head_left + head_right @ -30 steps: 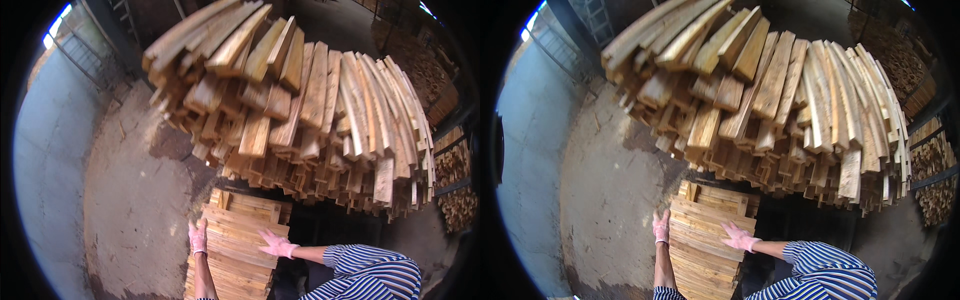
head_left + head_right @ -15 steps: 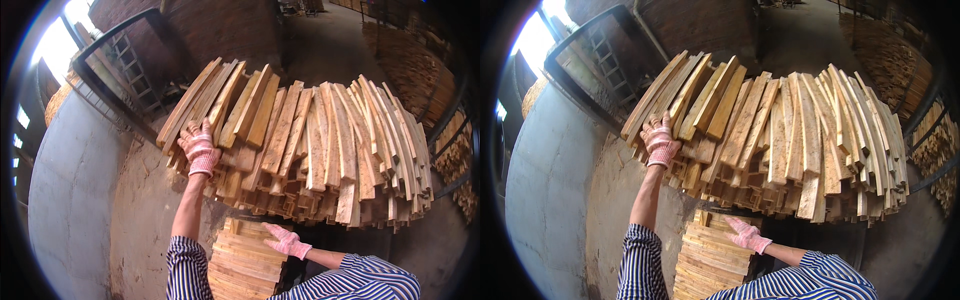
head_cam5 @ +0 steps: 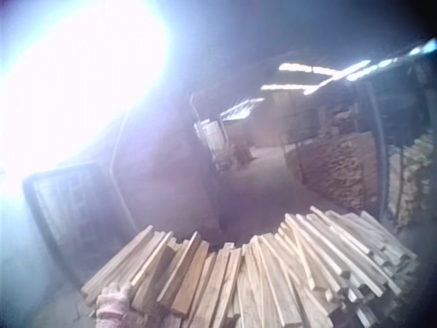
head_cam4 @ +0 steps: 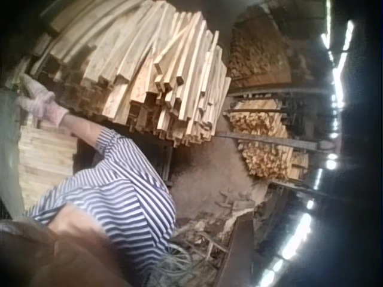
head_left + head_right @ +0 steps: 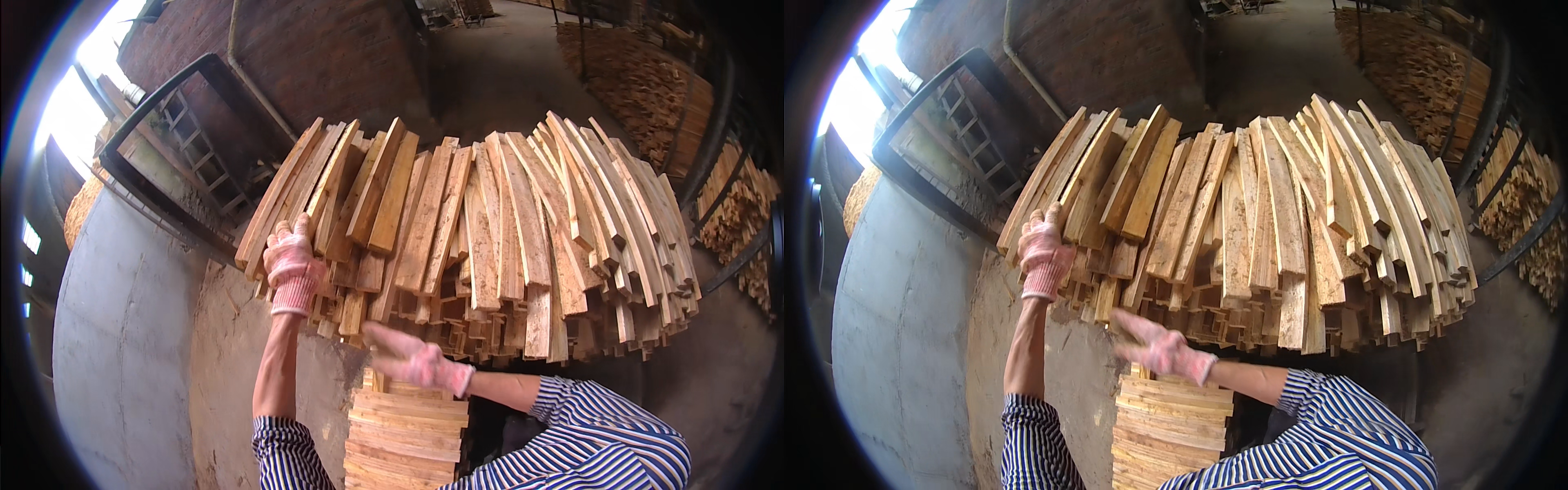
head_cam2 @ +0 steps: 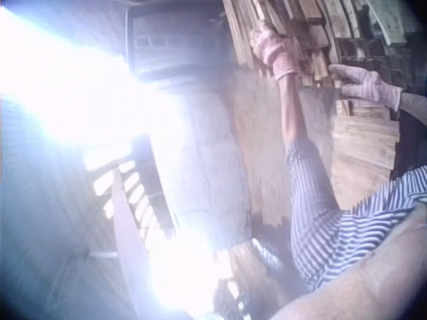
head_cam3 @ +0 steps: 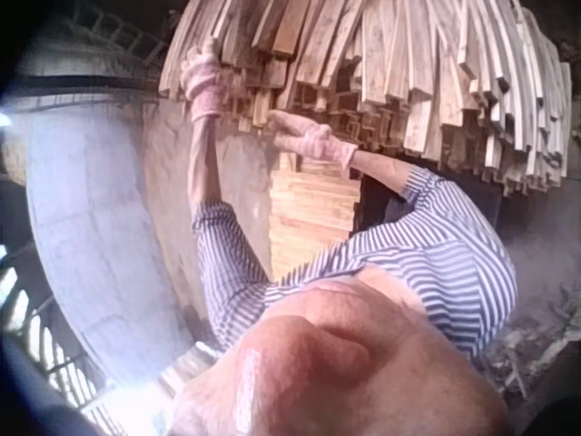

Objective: The person repeatedly lifts bundles of wooden planks from a large pile and places them onto a wooden pallet. They arrange the planks in layers, alternating the orientation of each layer to create a stable stack.

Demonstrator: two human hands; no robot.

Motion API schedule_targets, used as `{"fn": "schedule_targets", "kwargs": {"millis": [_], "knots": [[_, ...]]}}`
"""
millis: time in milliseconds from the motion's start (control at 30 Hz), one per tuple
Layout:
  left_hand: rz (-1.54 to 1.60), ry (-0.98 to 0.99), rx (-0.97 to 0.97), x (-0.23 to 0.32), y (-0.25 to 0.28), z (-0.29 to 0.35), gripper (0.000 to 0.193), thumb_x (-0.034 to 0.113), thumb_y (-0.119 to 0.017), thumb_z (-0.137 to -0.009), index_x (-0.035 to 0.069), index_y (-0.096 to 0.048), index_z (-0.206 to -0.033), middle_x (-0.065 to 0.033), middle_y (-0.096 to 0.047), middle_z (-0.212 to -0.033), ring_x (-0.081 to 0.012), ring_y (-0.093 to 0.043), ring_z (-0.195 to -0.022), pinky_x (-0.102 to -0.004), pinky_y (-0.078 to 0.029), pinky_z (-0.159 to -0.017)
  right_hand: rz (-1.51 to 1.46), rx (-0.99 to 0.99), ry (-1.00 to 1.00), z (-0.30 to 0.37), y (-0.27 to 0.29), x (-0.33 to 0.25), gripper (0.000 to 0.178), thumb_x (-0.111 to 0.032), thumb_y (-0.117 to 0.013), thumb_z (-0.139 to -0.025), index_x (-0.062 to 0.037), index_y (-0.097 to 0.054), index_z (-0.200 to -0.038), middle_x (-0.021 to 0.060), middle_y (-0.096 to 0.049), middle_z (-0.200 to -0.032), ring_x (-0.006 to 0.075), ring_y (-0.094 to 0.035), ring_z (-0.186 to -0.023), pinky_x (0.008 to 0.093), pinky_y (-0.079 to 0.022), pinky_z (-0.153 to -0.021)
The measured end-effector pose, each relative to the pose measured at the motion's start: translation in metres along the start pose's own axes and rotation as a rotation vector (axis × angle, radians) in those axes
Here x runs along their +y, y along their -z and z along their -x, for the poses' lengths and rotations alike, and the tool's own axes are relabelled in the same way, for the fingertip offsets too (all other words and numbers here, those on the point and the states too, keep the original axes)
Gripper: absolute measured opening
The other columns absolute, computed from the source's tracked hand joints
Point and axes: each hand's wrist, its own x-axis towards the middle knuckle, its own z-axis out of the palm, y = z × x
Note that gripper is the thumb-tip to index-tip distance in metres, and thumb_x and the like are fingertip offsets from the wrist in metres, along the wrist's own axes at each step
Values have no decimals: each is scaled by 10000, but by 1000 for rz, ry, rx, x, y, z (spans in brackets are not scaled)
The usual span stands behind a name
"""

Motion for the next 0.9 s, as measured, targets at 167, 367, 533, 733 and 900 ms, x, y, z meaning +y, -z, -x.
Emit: {"fn": "schedule_targets", "kwargs": {"millis": [167, 367, 533, 733, 900], "knots": [[201, -89, 109, -19, 53, 132, 709, 2, -707, -702, 79, -512, -1379, -185, -586, -1213, -380, -604, -1009, -486, -525, -852, -743, -90, 69, -95, 10, 16, 772, -468, -544, -1007, -100, -206, -1595, 146, -358, -1591, 339, -456, -1385, 448, -501, -1051], [203, 6, 62, -51, 18, 358, 883, 102, -805, -658, 19, -411, -1444, -317, -517, -1242, -448, -566, -1040, -514, -510, -879, -723, -129, -7, -107, -97, 60, 559, -508, -688, -920, -35, -583, -1199, 86, -657, -1090, 188, -645, -928, 328, -583, -843], [1092, 423, -357, -104, -8, 463, 1358, 389, -950, -621, 19, -75, -1591, -294, -524, -1377, -394, -524, -1306, -478, -432, -1105, -506, -75, -214, -23, -138, 191, 894, -425, -804, -831, 27, -379, -1475, 168, -599, -1299, 195, -636, -1002, 308, -556, -908], [1834, 753, -41, -166, -74, 435, 498, 172, -743, -887, 51, -550, -1330, -42, -655, -1130, -167, -644, -1029, -336, -538, -886, 40, -88, -203, 58, -238, 219, 1117, -243, -969, -644, -86, -320, -1539, 110, -560, -1363, 208, -503, -1295, 359, -443, -1073], [1996, 1024, -204, -168, -181, 584, 563, 141, -806, -846, 51, -560, -1344, -57, -630, -1259, -200, -598, -1150, -354, -474, -1023, 289, -286, -527, 78, -222, 337, 994, -230, -943, -644, -95, -411, -1473, 107, -603, -1287, 198, -544, -1244, 333, -448, -1043]]}}
